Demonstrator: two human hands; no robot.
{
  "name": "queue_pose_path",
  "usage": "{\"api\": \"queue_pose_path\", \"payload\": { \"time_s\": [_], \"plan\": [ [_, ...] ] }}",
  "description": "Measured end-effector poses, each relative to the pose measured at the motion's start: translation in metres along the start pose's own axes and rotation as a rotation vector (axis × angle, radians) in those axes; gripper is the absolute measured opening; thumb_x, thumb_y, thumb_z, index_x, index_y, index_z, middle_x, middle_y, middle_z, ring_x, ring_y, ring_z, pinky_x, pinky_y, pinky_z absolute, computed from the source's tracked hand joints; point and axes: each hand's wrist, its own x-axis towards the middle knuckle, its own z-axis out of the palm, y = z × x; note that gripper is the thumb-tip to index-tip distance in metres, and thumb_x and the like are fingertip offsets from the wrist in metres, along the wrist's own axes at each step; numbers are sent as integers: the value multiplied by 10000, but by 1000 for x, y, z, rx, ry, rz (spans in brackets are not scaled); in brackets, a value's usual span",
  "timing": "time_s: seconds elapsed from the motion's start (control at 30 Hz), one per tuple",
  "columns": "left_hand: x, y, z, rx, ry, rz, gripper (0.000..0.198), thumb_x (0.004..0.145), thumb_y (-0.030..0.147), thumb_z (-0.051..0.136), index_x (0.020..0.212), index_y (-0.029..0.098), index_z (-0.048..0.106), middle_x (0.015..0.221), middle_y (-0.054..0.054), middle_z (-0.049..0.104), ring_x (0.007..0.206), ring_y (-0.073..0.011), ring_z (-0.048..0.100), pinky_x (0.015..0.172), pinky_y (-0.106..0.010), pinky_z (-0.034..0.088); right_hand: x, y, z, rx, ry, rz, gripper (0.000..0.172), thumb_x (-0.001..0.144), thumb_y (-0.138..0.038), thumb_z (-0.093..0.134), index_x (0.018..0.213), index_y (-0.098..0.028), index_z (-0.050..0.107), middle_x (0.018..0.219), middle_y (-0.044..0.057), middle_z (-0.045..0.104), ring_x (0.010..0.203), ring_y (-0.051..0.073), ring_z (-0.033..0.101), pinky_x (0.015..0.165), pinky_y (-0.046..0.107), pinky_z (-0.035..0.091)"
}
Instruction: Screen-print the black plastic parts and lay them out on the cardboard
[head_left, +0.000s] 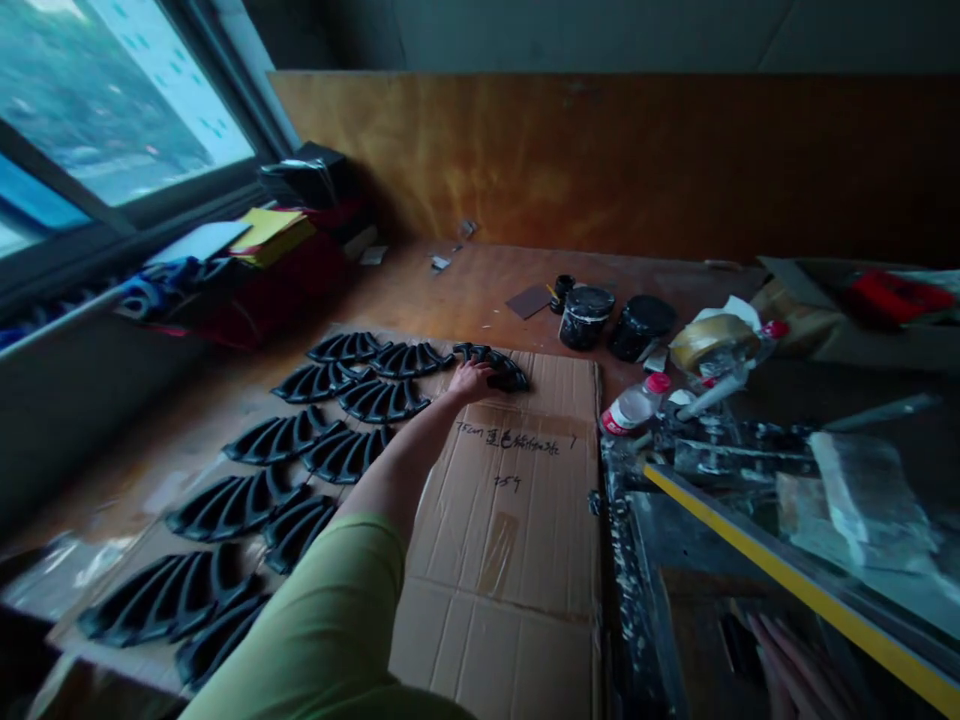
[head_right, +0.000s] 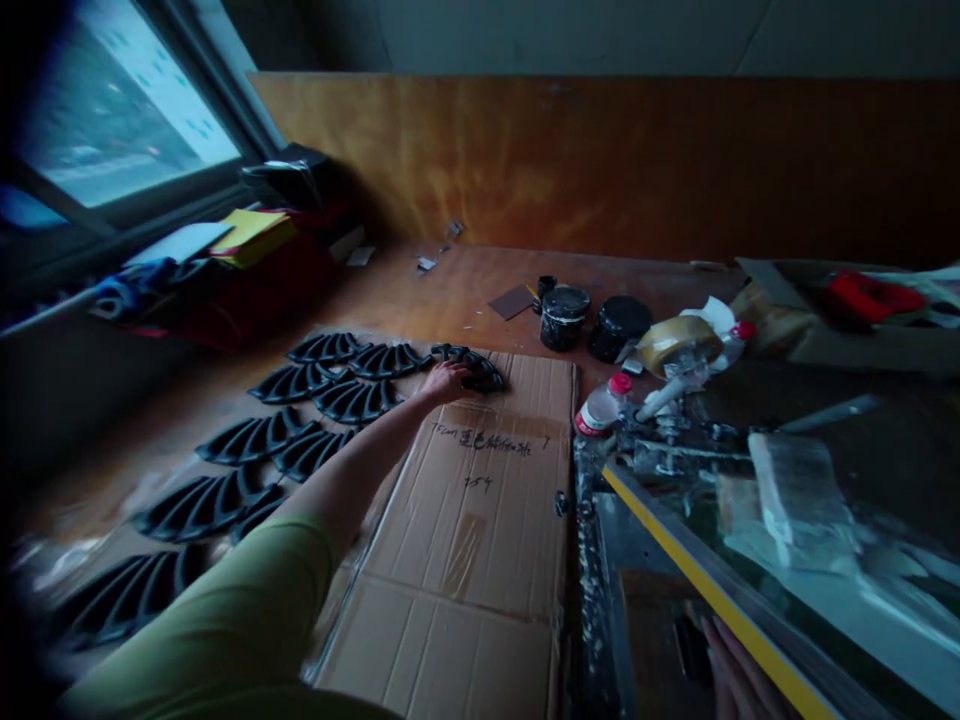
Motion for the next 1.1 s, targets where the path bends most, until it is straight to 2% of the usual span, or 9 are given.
{"api": "queue_pose_path", "payload": {
  "time_s": [0.17,0.3,0.4,0.47,0.53,0.73,0.83,0.93,1.1],
  "plan": [
    [25,-14,9,-40,14,-165,681,771,628,690,1324,231,675,1423,-104,607,1303,-344,509,1072,-437,417,7,-13,-11,15,-67,88,433,929,-293,512,1328,-289,678,1100,16,770,998,216,713,1068,348,459],
    [31,-5,12,-97,27,-358,688,782,661,641,1315,227,669,1380,-144,621,1272,-383,519,1014,-516,452,15,-17,-13,-33,-57,121,460,936,-318,521,1380,-280,634,1073,13,777,979,214,719,1101,346,435],
    [26,5,13,-95,38,-385,683,838,617,595,1428,273,573,1515,-135,505,1392,-422,405,1052,-614,405,16,-20,-13,-24,-56,149,455,958,-328,479,1378,-254,637,1064,32,778,1009,216,714,1103,342,431],
    [17,10,13,-78,46,-352,721,875,556,582,1534,299,438,1633,-112,344,1493,-420,259,1108,-659,333,14,-21,-12,-13,-53,168,451,963,-326,467,1371,-246,642,1078,39,775,1042,222,706,1092,345,439],
    [2,12,12,-73,36,-311,745,894,504,584,1573,290,366,1672,-102,257,1536,-390,183,1152,-639,296,12,-22,-10,-4,-42,174,447,956,-324,486,1367,-251,644,1103,36,770,1064,226,700,1083,348,447],
    [-64,24,3,-126,108,-173,613,892,463,627,1425,167,558,1553,-164,463,1471,-314,382,1188,-440,339,12,-24,-4,73,10,233,398,935,-318,514,1288,-305,698,1106,31,766,1034,239,707,1018,390,510],
    [-99,45,-9,-206,162,-152,505,885,426,640,1306,146,646,1482,-182,539,1377,-318,509,1137,-447,409,17,-30,-6,103,-35,305,399,958,-339,473,1275,-283,708,1126,57,758,1069,255,696,1010,421,524],
    [-130,79,-28,-318,229,-134,408,883,416,642,1194,161,706,1374,-173,632,1255,-319,613,1078,-457,465,23,-34,-13,151,-86,340,408,988,-319,432,1288,-247,699,1179,94,738,1141,266,661,1030,440,513],
    [-174,168,-77,-651,249,-108,504,891,544,603,1214,167,693,1085,-135,751,961,-229,721,864,-352,566,30,-32,-22,245,-173,254,447,1018,-334,431,1426,-219,575,1384,109,631,1319,277,544,1110,495,442]
  ]
}}
